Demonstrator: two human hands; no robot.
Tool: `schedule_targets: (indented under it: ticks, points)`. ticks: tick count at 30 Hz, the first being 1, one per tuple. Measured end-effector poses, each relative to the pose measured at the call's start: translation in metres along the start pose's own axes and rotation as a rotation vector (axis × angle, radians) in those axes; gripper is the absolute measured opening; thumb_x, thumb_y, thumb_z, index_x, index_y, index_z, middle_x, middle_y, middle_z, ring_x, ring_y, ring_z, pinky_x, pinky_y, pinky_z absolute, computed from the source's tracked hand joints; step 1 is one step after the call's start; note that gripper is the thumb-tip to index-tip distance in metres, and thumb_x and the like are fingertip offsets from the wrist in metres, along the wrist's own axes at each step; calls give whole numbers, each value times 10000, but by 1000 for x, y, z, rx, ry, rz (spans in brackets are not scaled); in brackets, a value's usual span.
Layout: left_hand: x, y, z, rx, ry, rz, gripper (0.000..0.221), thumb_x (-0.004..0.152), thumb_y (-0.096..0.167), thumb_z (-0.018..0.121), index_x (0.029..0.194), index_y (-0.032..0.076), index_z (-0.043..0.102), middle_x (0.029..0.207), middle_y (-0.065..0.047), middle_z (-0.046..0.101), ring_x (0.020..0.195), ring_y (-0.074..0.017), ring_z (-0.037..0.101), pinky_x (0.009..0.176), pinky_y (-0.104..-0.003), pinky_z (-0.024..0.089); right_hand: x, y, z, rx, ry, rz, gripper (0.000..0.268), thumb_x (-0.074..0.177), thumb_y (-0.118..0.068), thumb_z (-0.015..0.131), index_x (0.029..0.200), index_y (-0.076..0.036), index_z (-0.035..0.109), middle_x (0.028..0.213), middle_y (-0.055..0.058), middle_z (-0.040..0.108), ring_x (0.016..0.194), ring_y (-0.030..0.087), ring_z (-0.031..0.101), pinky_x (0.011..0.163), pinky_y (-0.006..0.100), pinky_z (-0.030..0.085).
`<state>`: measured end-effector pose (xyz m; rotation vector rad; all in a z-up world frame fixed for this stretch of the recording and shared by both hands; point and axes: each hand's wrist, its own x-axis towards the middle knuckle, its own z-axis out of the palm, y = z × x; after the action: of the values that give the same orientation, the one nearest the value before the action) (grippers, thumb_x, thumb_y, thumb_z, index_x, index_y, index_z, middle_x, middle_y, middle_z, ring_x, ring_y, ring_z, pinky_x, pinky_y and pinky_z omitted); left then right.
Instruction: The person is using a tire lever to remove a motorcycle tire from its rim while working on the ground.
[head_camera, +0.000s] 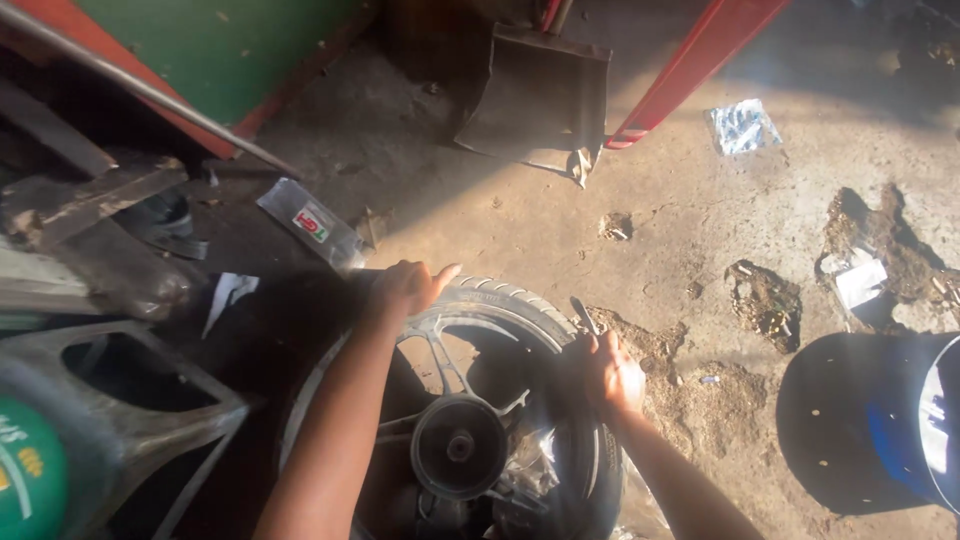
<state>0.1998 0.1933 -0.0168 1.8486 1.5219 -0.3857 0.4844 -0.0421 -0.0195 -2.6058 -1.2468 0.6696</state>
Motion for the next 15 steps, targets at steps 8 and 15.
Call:
schedule_targets:
  ticks: [8,15]
  points:
    - [29,13,14,97,56,32,768,964,705,380,1090,44,749,1136,-275,711,1097,-452,690,948,-535,539,6,-19,-17,69,-72,103,383,1002,-449,458,1026,-97,609,1048,196,736,971,437,709,868,542,549]
    - [45,124,62,228,-27,331,771,1005,695,387,1004,35,787,1143,-270,707,1144,-401,665,1015,-521,494,9,-6,-11,27,-84,127,424,1013,-492,449,1065,-98,597,1094,230,715,994,484,681,869,569,530]
